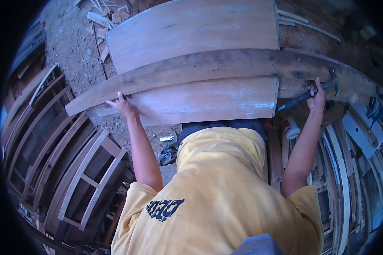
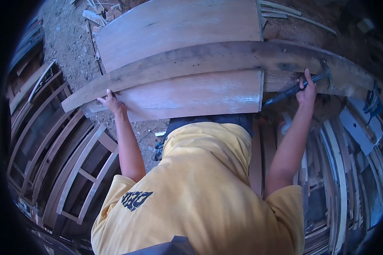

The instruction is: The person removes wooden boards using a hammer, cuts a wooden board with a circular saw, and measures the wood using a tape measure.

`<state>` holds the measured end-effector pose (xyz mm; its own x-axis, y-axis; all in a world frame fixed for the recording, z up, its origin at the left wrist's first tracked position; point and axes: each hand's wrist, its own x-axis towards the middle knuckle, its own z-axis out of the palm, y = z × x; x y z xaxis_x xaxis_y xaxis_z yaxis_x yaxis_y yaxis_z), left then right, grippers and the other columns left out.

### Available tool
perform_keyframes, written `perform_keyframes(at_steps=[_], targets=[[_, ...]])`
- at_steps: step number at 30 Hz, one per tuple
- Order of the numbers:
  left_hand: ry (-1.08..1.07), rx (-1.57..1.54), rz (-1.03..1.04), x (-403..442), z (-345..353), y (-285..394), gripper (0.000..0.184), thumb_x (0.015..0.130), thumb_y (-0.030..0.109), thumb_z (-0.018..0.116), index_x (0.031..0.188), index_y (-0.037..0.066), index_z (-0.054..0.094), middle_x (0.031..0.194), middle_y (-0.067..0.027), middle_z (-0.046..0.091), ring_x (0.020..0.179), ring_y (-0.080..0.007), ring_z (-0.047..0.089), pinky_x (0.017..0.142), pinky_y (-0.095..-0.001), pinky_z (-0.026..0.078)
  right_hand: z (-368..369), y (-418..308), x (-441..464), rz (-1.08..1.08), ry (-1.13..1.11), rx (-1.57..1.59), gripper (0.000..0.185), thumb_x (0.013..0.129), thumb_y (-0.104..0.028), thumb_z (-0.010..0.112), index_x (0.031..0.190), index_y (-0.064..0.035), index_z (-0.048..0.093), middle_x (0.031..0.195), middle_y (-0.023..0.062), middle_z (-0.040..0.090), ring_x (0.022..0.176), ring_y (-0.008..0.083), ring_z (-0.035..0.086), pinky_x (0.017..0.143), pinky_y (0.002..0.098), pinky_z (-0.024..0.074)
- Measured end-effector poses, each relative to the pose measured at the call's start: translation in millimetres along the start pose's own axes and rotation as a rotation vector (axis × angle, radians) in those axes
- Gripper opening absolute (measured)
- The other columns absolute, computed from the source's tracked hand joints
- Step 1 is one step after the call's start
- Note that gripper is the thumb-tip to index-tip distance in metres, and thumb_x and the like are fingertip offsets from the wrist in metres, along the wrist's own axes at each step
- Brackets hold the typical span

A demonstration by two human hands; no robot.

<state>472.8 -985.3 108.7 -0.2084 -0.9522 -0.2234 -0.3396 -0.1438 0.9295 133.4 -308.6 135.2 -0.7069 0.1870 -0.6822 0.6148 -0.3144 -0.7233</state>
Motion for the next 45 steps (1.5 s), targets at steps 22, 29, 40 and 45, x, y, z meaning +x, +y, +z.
perform_keyframes(at_steps=[22,29,40,45], targets=[[0.038,-0.011,-0.002,-10,13,16,0.083,0.102,0.004,0.057,0.162,0.004,0.001,0.134,-0.0187,0.056,0.111,-0.0253,0.061,0.089,-0.0406,0.051,4,-2,-3,0.017,-0.013,-0.062,0.018,0.093,-0.016,0.079,0.1,-0.0121,0.063,0.071,-0.0038,0.054,0.049,0.0085,0.041,0.065,0.0286,0.0456],[0.018,-0.021,-0.016,-5,5,9,0.09,0.102,0.006,0.057,0.164,0.004,-0.009,0.139,-0.02,0.053,0.113,-0.0257,0.06,0.088,-0.0404,0.052,7,-3,-5,0.002,-0.026,-0.063,0.014,0.094,-0.015,0.078,0.097,-0.0127,0.065,0.071,-0.0035,0.055,0.048,0.0087,0.042,0.066,0.0279,0.0451],[0.017,-0.03,-0.099,-21,22,32,0.092,0.097,0.005,0.06,0.165,0.008,-0.002,0.146,-0.0204,0.049,0.12,-0.0264,0.058,0.096,-0.0431,0.052,-12,0,12,0.124,0.039,-0.046,0.013,0.093,-0.017,0.079,0.092,-0.0127,0.066,0.059,-0.0055,0.049,0.047,0.0085,0.042,0.062,0.0259,0.0503],[0.144,0.115,-0.039,-4,5,0,0.093,0.099,0.009,0.063,0.164,0.0,-0.002,0.153,-0.0223,0.043,0.134,-0.0302,0.05,0.113,-0.0423,0.04,-45,9,35,0.109,0.006,-0.079,0.016,0.095,-0.022,0.078,0.098,-0.0105,0.068,0.059,-0.0044,0.046,0.05,0.0061,0.041,0.066,0.0228,0.0468]])
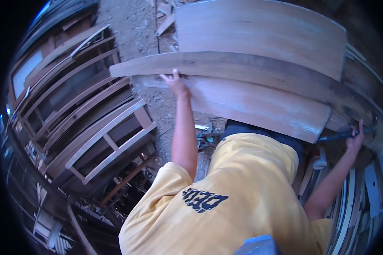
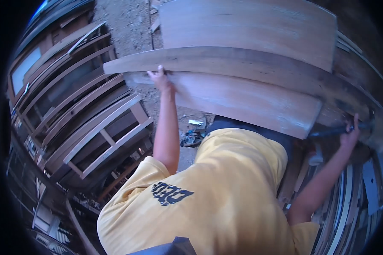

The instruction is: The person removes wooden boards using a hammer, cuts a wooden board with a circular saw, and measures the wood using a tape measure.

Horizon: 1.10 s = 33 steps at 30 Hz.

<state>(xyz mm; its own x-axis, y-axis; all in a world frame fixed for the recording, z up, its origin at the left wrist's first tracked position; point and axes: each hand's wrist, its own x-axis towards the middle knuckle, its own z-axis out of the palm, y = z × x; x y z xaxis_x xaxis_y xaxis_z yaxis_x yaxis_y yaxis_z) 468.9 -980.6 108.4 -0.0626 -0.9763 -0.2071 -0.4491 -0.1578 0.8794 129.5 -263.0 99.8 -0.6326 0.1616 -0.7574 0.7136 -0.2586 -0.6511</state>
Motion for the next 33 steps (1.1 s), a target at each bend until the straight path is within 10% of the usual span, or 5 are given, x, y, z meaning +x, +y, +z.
perform_keyframes(at_steps=[33], targets=[[-0.049,-0.195,0.001,-10,8,14,0.086,0.103,0.009,0.058,0.164,0.001,-0.002,0.149,-0.0191,0.048,0.128,-0.027,0.055,0.111,-0.0407,0.043,26,-9,-24,-0.081,-0.008,-0.073,0.014,0.098,-0.022,0.074,0.095,-0.0136,0.064,0.06,-0.0049,0.042,0.049,0.0062,0.037,0.07,0.0237,0.0462]])
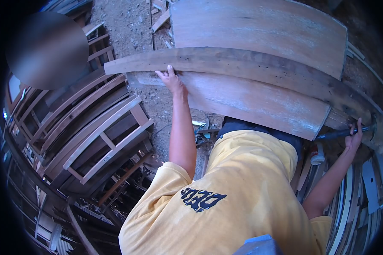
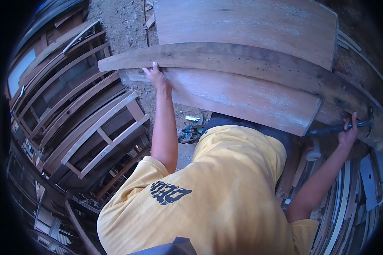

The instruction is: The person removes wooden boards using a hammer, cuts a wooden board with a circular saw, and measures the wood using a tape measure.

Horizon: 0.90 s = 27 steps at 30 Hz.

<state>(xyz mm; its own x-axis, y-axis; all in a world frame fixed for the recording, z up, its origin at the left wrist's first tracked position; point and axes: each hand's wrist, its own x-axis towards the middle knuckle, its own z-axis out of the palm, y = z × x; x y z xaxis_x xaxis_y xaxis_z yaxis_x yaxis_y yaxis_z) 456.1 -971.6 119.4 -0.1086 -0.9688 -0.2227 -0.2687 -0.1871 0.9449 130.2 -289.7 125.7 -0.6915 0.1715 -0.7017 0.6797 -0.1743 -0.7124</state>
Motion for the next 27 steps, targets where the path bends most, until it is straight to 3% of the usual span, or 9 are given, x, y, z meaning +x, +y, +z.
perform_keyframes(at_steps=[13,16,18,20,24,27], targets=[[-0.022,-0.007,-0.016,4,-5,-5,0.088,0.104,0.011,0.058,0.165,0.004,-0.004,0.144,-0.0197,0.051,0.124,-0.0273,0.057,0.107,-0.041,0.047,-11,4,8,0.015,-0.015,0.023,0.015,0.096,-0.019,0.077,0.094,-0.0138,0.063,0.066,-0.0041,0.047,0.051,0.0073,0.038,0.07,0.0267,0.0458],[-0.032,-0.017,-0.024,7,-9,-9,0.09,0.104,0.012,0.059,0.165,0.003,-0.006,0.151,-0.0193,0.046,0.126,-0.0265,0.055,0.112,-0.0385,0.041,-12,5,8,0.013,-0.041,0.029,0.015,0.096,-0.019,0.077,0.093,-0.0143,0.063,0.067,-0.0043,0.049,0.05,0.0072,0.037,0.07,0.0262,0.047],[0.01,0.042,-0.016,12,-10,-14,0.083,0.103,0.01,0.058,0.165,0.005,0.001,0.142,-0.0174,0.053,0.123,-0.0267,0.057,0.106,-0.0403,0.047,-12,5,7,0.024,-0.001,-0.014,0.013,0.095,-0.018,0.077,0.093,-0.0139,0.065,0.068,-0.0048,0.052,0.048,0.0071,0.038,0.069,0.0251,0.048],[0.003,0.146,0.056,7,-3,-1,0.073,0.103,0.008,0.057,0.162,0.004,0.014,0.131,-0.0143,0.059,0.11,-0.023,0.062,0.094,-0.0382,0.051,-18,10,11,0.042,0.006,0.003,0.013,0.094,-0.018,0.078,0.093,-0.0128,0.067,0.07,-0.0054,0.055,0.047,0.007,0.038,0.067,0.024,0.0485],[-0.042,-0.033,0.051,15,-8,-13,0.055,0.103,0.006,0.056,0.151,0.004,0.029,0.109,-0.0098,0.065,0.08,-0.0162,0.061,0.062,-0.0327,0.048,18,-2,-15,0.001,0.001,0.009,0.014,0.094,-0.016,0.078,0.089,-0.012,0.065,0.064,-0.0044,0.052,0.047,0.0083,0.039,0.067,0.0259,0.0483],[-0.06,-0.03,0.062,13,-6,-7,0.054,0.103,0.004,0.055,0.15,0.004,0.029,0.108,-0.0108,0.065,0.079,-0.0171,0.062,0.06,-0.0323,0.048,21,-2,-17,-0.026,-0.003,0.043,0.014,0.093,-0.014,0.078,0.09,-0.0117,0.065,0.067,-0.0033,0.053,0.048,0.0084,0.041,0.064,0.0264,0.0452]])
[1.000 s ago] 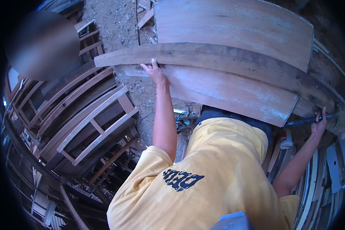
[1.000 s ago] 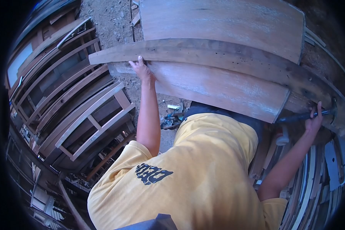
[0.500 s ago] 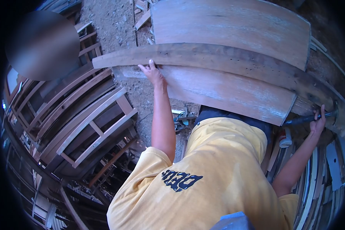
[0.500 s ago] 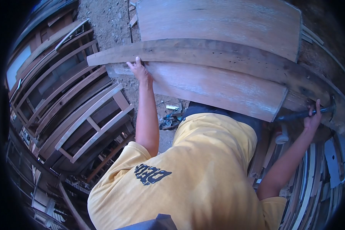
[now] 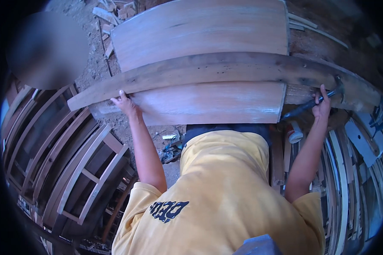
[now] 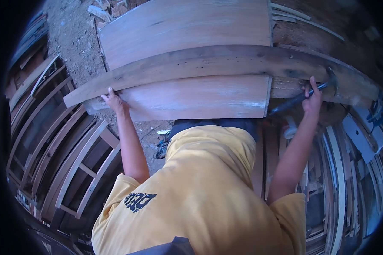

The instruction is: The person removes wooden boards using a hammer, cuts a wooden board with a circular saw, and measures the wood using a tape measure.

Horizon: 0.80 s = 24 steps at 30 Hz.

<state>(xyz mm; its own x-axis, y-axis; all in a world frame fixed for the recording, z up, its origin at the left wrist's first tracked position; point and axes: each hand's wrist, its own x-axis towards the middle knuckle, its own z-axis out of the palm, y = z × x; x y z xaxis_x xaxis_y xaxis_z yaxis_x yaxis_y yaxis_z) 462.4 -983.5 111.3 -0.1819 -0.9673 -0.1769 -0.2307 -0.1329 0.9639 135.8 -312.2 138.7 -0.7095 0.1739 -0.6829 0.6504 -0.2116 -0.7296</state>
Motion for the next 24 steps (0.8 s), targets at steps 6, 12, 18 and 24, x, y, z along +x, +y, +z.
perform_keyframes(at_steps=[6,12,18,24], targets=[[-0.051,0.063,-0.049,10,-15,-9,0.073,0.106,0.006,0.052,0.163,0.003,0.007,0.125,-0.0144,0.062,0.094,-0.018,0.062,0.071,-0.034,0.051,3,-2,-1,0.015,0.01,0.018,0.012,0.093,-0.014,0.078,0.092,-0.0108,0.066,0.071,-0.0028,0.055,0.049,0.009,0.041,0.062,0.0263,0.0423],[-0.058,0.069,-0.036,16,-22,-17,0.079,0.106,0.007,0.054,0.164,0.002,0.002,0.122,-0.0146,0.063,0.095,-0.0189,0.062,0.073,-0.0354,0.052,20,-13,-16,-0.03,0.012,0.031,0.03,0.098,-0.037,0.071,0.102,-0.0086,0.063,0.079,0.0061,0.066,0.048,0.01,0.042,0.06,0.0266,0.0419],[0.053,0.115,-0.065,3,-6,-2,0.083,0.105,0.01,0.057,0.163,0.0,-0.001,0.116,-0.0145,0.065,0.096,-0.0203,0.061,0.075,-0.0379,0.052,-11,-26,-22,-0.091,0.13,-0.052,0.032,0.1,-0.044,0.064,0.102,-0.0125,0.058,0.099,0.0202,0.073,0.049,0.0116,0.045,0.057,0.0282,0.041],[0.303,0.993,0.294,-14,26,-3,0.075,0.099,0.025,0.065,0.157,-0.002,0.027,0.133,-0.0211,0.055,0.126,-0.0299,0.049,0.1,-0.0493,0.042,12,-48,-79,-0.295,0.254,-0.224,0.026,0.095,-0.008,0.063,0.117,-0.0046,0.049,0.083,0.007,0.056,0.058,0.015,0.049,0.058,0.0344,0.047]])
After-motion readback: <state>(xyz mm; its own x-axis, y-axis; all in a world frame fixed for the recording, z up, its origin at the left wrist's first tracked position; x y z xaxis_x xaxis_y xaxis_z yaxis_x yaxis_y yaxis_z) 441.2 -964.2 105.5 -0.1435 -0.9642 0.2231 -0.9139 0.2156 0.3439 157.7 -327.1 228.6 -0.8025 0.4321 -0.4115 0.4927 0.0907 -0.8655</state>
